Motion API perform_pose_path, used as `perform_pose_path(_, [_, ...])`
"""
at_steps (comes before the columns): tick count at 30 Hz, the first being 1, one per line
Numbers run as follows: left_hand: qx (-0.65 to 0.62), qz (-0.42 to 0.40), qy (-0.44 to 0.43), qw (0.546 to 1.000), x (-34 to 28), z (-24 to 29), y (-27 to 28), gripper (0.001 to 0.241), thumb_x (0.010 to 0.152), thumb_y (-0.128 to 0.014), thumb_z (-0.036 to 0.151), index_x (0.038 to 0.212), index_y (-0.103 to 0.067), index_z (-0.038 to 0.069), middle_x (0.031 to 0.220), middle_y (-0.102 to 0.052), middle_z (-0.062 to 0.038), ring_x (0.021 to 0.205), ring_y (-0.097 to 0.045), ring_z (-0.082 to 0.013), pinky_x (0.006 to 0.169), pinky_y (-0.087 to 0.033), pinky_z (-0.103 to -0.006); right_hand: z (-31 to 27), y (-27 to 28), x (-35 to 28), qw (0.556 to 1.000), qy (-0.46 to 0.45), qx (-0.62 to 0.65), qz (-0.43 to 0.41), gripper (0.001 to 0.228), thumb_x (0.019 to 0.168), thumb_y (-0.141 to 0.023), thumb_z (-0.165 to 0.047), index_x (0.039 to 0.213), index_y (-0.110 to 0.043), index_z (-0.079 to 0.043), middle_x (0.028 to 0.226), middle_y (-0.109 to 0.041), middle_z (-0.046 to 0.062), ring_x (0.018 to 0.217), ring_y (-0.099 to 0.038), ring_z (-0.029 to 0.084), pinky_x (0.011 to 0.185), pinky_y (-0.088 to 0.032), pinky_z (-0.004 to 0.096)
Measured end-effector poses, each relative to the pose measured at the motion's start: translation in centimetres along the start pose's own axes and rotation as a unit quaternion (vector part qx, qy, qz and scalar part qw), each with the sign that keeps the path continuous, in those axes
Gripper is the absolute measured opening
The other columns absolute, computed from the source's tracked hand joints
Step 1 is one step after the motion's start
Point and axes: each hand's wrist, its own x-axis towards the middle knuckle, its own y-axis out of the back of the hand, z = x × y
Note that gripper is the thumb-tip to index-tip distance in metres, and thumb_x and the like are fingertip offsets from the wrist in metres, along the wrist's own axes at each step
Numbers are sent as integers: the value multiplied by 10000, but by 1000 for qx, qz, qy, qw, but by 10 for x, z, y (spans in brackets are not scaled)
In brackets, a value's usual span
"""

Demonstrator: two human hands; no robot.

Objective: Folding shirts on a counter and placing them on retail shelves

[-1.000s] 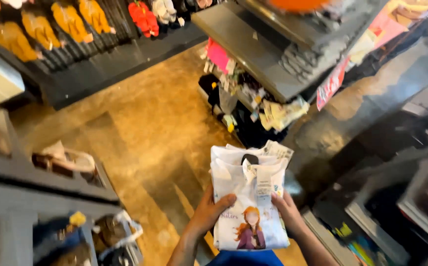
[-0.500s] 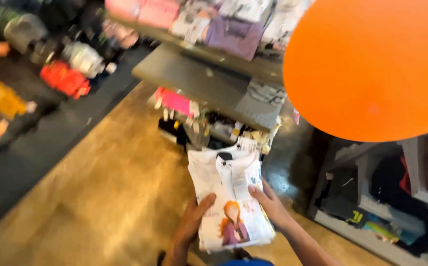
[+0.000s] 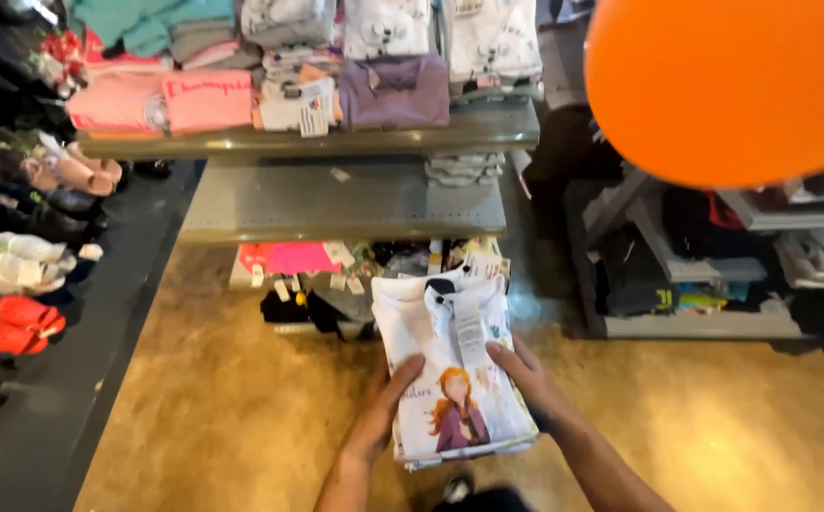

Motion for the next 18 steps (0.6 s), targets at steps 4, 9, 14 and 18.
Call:
perform_pose_path(4, [-40, -19, 5, 999, 20, 10, 3, 637, 789, -719, 266, 1343, -633, -35, 1217, -756, -263, 1005, -729, -332, 883, -601, -442, -24, -18, 6, 998, -56, 24, 31, 768, 830, -663, -342, 1553, -471, -165, 1417, -657, 109, 1140, -659, 228, 938, -525, 371])
perform_pose_path(9, [-68, -18, 26, 997, 48, 26, -2, 643, 833, -676, 253, 1425, -569, 27, 1301, -714, -288, 1084, -699, -380, 940, -577, -503, -51, -30, 26, 993, -86, -81, 30, 930, 761, -637, -522, 1624, -390, -280, 1547, -584, -4, 1284, -645, 205, 1019, -482, 345])
perform_pose_path(14, [7, -4, 8, 1000, 84, 61, 3, 713, 785, -667, 341, 1424, -598, 32, 1343, -707, -224, 1149, -692, -348, 1025, -545, -471, -37, -46, 93, 1000, 14, 0, -23, 671, 837, -647, -414, 1473, -616, -202, 1367, -699, 19, 1154, -665, 160, 967, -502, 293])
perform_pose_path(18, [-23, -26, -11, 999, 115, 100, 1, 648, 848, -644, 300, 1440, -579, 44, 1275, -708, -238, 1070, -692, -357, 957, -555, -481, -43, -79, 137, 996, -12, 85, -17, 679, 812, -704, -381, 1435, -611, -128, 1240, -747, 113, 982, -725, 235, 826, -567, 344])
